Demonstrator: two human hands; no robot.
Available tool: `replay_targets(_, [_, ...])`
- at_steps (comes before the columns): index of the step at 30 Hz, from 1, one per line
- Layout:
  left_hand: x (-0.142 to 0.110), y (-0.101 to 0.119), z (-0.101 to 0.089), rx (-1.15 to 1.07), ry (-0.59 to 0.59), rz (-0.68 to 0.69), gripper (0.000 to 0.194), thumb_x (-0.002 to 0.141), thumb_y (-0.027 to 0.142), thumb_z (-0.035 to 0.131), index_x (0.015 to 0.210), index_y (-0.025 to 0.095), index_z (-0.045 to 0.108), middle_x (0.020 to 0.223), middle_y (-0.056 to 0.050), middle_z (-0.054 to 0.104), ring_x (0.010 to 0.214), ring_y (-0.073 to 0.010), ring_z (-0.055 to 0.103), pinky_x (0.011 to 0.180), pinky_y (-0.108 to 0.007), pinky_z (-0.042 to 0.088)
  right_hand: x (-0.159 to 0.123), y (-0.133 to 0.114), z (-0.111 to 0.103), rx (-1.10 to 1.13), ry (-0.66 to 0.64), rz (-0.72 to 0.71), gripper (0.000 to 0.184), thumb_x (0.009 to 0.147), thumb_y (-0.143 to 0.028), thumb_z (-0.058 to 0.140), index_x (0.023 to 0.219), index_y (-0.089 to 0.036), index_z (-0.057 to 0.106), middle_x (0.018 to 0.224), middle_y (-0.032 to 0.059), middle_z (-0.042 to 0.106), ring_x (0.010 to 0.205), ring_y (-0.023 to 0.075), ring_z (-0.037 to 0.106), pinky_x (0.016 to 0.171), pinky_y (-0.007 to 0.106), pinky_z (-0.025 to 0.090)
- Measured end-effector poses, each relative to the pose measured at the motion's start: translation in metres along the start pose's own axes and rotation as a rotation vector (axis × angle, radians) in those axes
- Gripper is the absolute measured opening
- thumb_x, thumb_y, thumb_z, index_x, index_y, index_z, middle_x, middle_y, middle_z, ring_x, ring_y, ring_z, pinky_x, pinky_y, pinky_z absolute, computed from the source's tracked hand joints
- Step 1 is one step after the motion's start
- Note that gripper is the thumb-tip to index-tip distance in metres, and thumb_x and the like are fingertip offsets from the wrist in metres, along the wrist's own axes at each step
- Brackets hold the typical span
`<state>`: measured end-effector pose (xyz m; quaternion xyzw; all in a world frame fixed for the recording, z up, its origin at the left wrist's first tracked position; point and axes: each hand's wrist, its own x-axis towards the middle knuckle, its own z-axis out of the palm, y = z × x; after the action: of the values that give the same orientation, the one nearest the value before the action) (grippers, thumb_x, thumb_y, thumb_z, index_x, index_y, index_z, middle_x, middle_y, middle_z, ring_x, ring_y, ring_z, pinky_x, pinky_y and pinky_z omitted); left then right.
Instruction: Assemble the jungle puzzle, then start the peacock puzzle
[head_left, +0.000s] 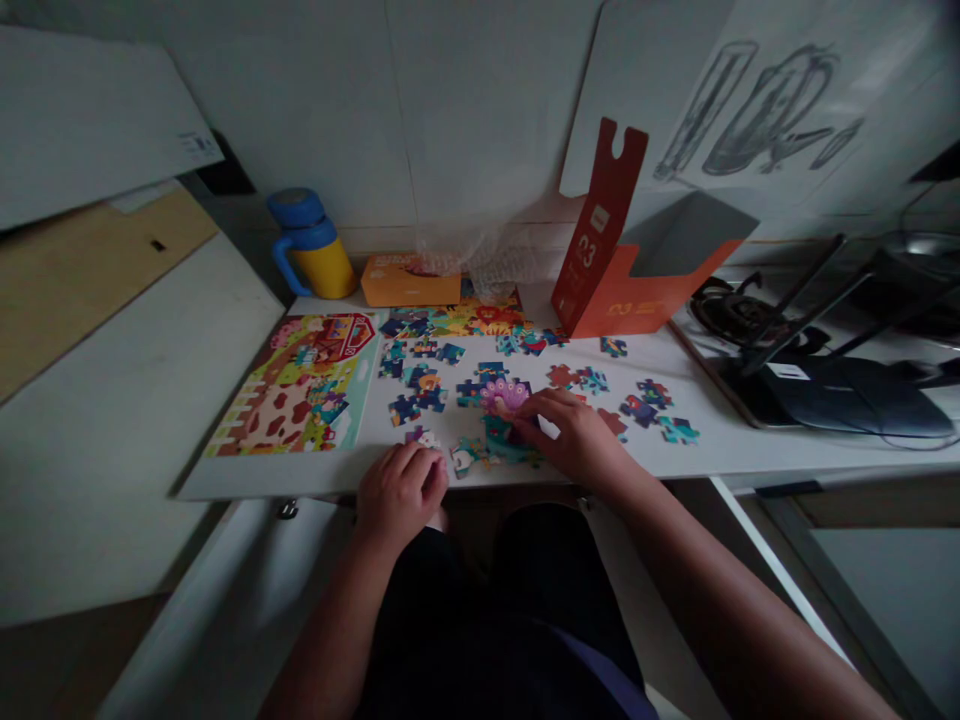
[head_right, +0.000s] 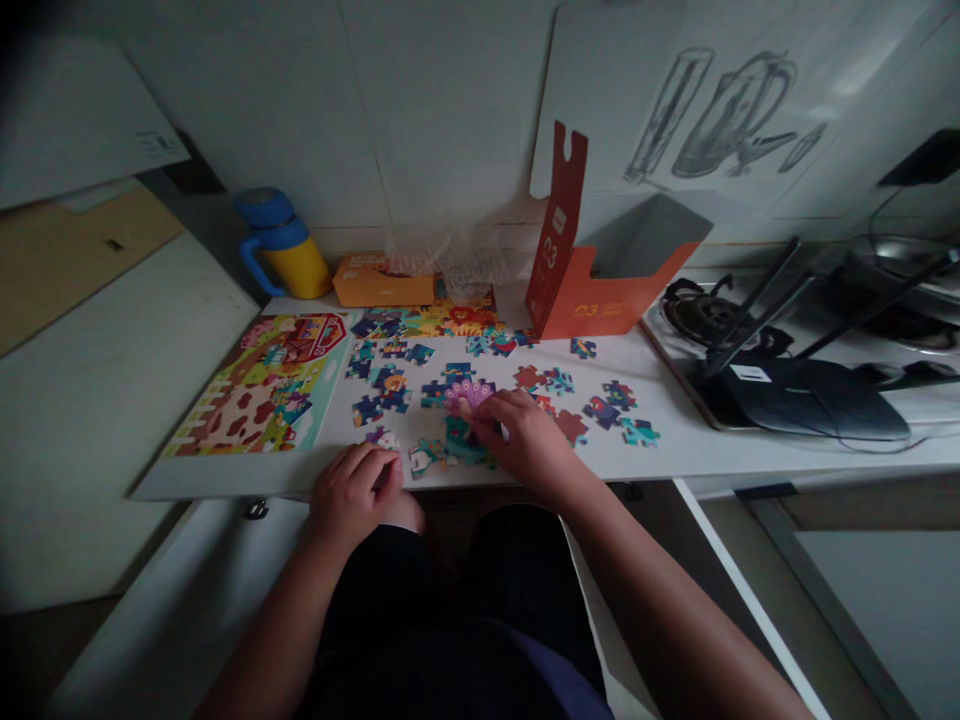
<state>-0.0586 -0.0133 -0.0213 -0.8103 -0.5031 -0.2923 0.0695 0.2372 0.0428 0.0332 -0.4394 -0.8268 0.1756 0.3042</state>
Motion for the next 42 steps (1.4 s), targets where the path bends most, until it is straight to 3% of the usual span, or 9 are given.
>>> replay_targets(3, [0.001,0.0,-0.002,-0.043,-0.022,-0.024,0.009,0.103,0.03,0.066,0.105,0.024,0.072,0.099,-0.005,0.078,0.093,-0.0247,0.074,0.084,-0.038,0.056,-0.028,0.009,-0.005,-0.045,-0.031,-0.057,0.014,0.102,-0.031,0.073,0.115,-0.025,0.075,0.115,0.0091,0.077,0.109,0.0272,0.07,0.099,0.045,0.054])
replay_targets(8, [0.005,-0.001,-0.003,-0.064,-0.094,-0.068,0.046,0.099,0.056,0.073,0.135,0.027,0.07,0.118,-0.008,0.079,0.105,-0.0283,0.076,0.088,-0.039,0.059,-0.048,0.009,0.004,-0.16,-0.076,-0.079,0.027,0.098,-0.036,0.079,0.122,-0.023,0.074,0.123,0.0122,0.076,0.114,0.0307,0.067,0.099,0.049,0.056])
replay_targets(11, [0.006,-0.003,-0.002,-0.054,-0.131,-0.068,0.058,0.096,0.065,0.073,0.141,0.029,0.069,0.12,-0.008,0.079,0.109,-0.0294,0.076,0.089,-0.04,0.06,-0.045,0.003,0.011,-0.195,-0.084,-0.057,0.027,0.1,-0.037,0.077,0.123,-0.023,0.074,0.125,0.0123,0.076,0.115,0.0303,0.067,0.099,0.048,0.056])
replay_targets(21, [0.009,-0.001,-0.006,-0.111,-0.129,-0.045,0.041,0.099,0.055,0.075,0.13,0.029,0.075,0.114,-0.008,0.079,0.109,-0.0281,0.075,0.093,-0.041,0.062,-0.028,-0.005,0.02,-0.288,-0.156,-0.001,0.021,0.106,-0.034,0.067,0.123,-0.025,0.078,0.129,0.0129,0.075,0.118,0.0307,0.067,0.101,0.047,0.055])
replay_targets(42, [0.008,-0.003,-0.006,-0.115,-0.139,-0.053,0.037,0.099,0.052,0.074,0.129,0.029,0.075,0.116,-0.006,0.079,0.111,-0.0282,0.075,0.093,-0.042,0.062,-0.015,-0.004,0.018,-0.338,-0.214,0.02,0.021,0.108,-0.028,0.064,0.124,-0.025,0.077,0.132,0.0103,0.076,0.122,0.0292,0.067,0.106,0.044,0.052])
